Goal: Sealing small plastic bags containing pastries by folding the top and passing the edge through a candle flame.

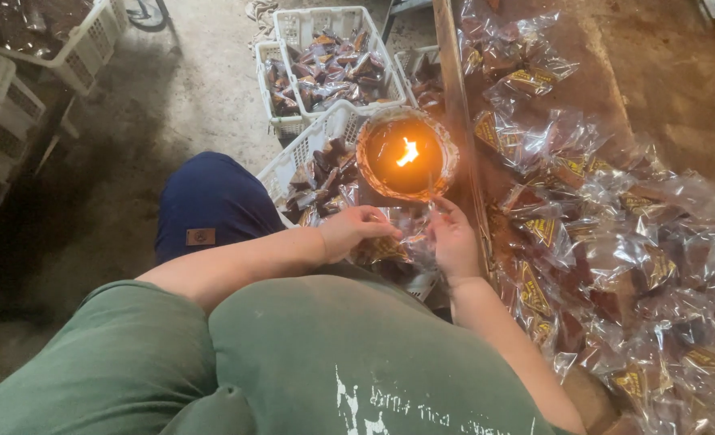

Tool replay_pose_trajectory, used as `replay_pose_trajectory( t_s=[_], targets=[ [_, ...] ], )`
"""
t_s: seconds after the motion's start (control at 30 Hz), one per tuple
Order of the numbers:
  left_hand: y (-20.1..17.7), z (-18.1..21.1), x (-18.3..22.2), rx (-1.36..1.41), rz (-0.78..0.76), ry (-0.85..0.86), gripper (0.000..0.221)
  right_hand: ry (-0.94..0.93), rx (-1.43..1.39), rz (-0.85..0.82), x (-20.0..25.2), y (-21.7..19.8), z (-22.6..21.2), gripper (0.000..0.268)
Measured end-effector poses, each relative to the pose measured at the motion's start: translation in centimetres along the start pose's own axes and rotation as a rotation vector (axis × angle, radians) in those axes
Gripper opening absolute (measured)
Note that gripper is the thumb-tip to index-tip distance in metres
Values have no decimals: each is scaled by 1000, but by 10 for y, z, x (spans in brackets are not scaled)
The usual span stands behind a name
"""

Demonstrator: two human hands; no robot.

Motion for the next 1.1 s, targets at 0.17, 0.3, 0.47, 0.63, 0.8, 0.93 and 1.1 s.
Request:
replay_pose_trajectory(
  t_s=[0.17,0.3,0.47,0.63,0.8,0.93,1.1],
  targets=[
    [10,12,1,126,60,-17,22,-66,-56,-254,1,4,9,24],
    [-1,4,-7,138,102,-26,28,54,404,-178,-11,-3,30,21],
    [-3,5,0,9,194,46,24,286,-55,-133,-13,0,46,30],
    [2,-1,-6,-219,-49,215,58,391,-310,-231,-3,9,24,23],
    [18,-9,-10,-1043,-208,72,36,412,-420,-144,0,7,-3,13],
    [11,-22,-16,-978,-185,103,32,236,-612,-72,-7,-1,14,4],
    [21,-17,-18,-895,-255,92,50,370,-61,-230,6,16,6,31]
  ],
)
Point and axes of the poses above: each hand's wrist, its own x-axis away from the middle knuckle, its own y-axis out of the palm, z = x × y, the point moved 2 cm from there along -x, towards the middle knuckle, and after that the axes turned 6 degrees about x, right-handed, at the moved point
